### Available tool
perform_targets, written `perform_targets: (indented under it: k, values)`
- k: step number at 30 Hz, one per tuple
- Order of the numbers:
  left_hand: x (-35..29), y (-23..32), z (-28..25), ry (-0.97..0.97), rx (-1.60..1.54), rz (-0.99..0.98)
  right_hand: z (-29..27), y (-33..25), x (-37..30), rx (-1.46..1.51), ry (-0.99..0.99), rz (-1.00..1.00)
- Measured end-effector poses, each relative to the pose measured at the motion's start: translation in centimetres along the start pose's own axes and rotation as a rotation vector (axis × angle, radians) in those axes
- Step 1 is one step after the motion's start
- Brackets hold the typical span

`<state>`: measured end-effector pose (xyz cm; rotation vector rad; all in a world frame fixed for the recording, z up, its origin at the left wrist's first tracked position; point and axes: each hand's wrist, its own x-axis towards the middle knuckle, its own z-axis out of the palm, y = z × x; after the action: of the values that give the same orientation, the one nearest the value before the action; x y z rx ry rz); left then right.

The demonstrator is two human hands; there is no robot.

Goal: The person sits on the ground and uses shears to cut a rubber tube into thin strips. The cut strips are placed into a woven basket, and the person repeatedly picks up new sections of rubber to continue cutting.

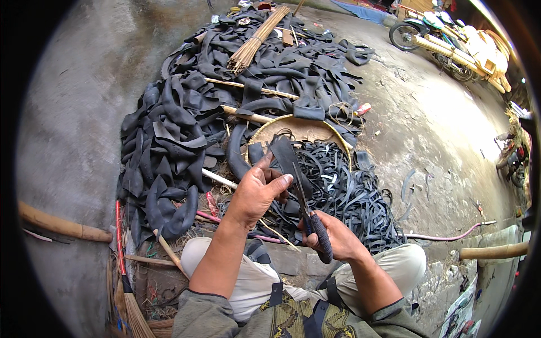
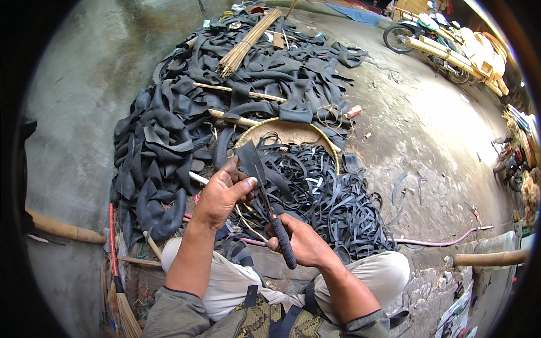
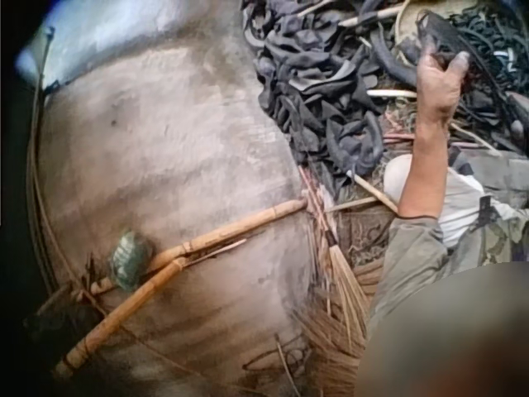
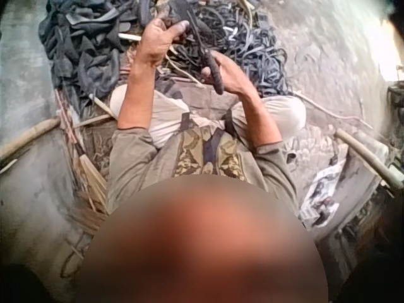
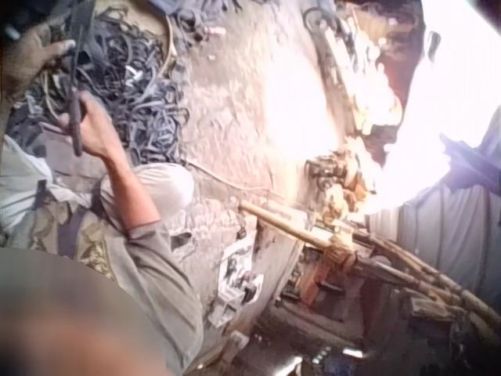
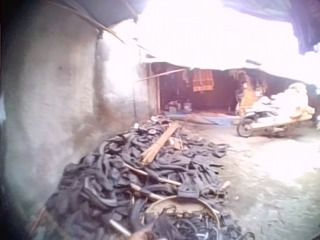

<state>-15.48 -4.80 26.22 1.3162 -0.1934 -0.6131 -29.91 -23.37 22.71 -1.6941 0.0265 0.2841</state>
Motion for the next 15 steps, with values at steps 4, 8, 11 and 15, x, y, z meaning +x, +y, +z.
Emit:
perform_targets:
  k: [4,8,11,15]
  values:
    - [0.0,-0.7,0.7,-0.037,0.013,-0.013,-0.3,0.1,-0.1,-0.013,0.035,-0.003]
    - [0.2,-0.9,1.0,-0.074,0.009,0.004,-0.3,0.0,-0.3,0.113,0.035,0.042]
    - [0.1,-0.7,0.9,-0.063,0.01,0.025,-0.2,-0.2,-0.8,0.251,0.013,0.139]
    - [-0.1,-0.3,0.5,-0.067,0.038,0.01,0.6,-0.2,-0.2,0.157,0.109,0.028]
